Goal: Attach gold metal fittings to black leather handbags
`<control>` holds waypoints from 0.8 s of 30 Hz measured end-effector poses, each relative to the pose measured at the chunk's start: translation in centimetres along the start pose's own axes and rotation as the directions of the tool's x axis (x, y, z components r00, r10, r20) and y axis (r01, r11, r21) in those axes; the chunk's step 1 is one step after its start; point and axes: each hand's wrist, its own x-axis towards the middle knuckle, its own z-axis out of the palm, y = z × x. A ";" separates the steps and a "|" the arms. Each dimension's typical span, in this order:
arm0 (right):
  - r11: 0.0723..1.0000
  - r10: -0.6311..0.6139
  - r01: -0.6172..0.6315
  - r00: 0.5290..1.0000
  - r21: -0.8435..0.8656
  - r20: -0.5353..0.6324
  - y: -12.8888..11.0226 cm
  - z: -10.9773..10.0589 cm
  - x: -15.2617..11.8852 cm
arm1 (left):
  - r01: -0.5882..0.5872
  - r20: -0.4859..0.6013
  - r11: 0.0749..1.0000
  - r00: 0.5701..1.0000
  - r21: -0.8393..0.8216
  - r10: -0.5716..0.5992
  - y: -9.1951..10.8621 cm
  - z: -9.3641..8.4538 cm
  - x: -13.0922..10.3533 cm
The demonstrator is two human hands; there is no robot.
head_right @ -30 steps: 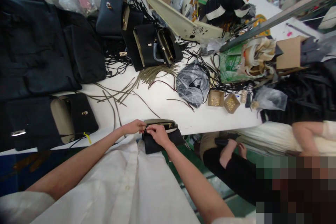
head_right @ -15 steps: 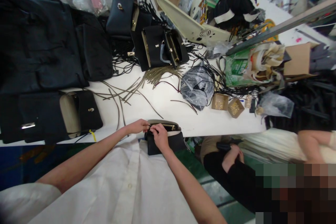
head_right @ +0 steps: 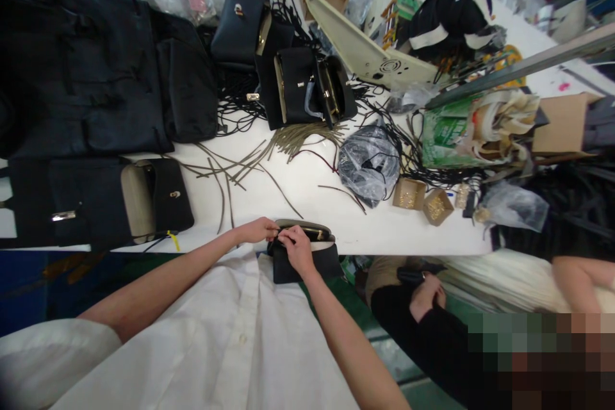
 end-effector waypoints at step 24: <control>0.979 -0.077 0.065 0.996 -0.192 -0.055 -0.3 0.0 -0.5 | -0.063 0.014 0.997 0.998 0.049 0.063 0.0 0.6 -0.7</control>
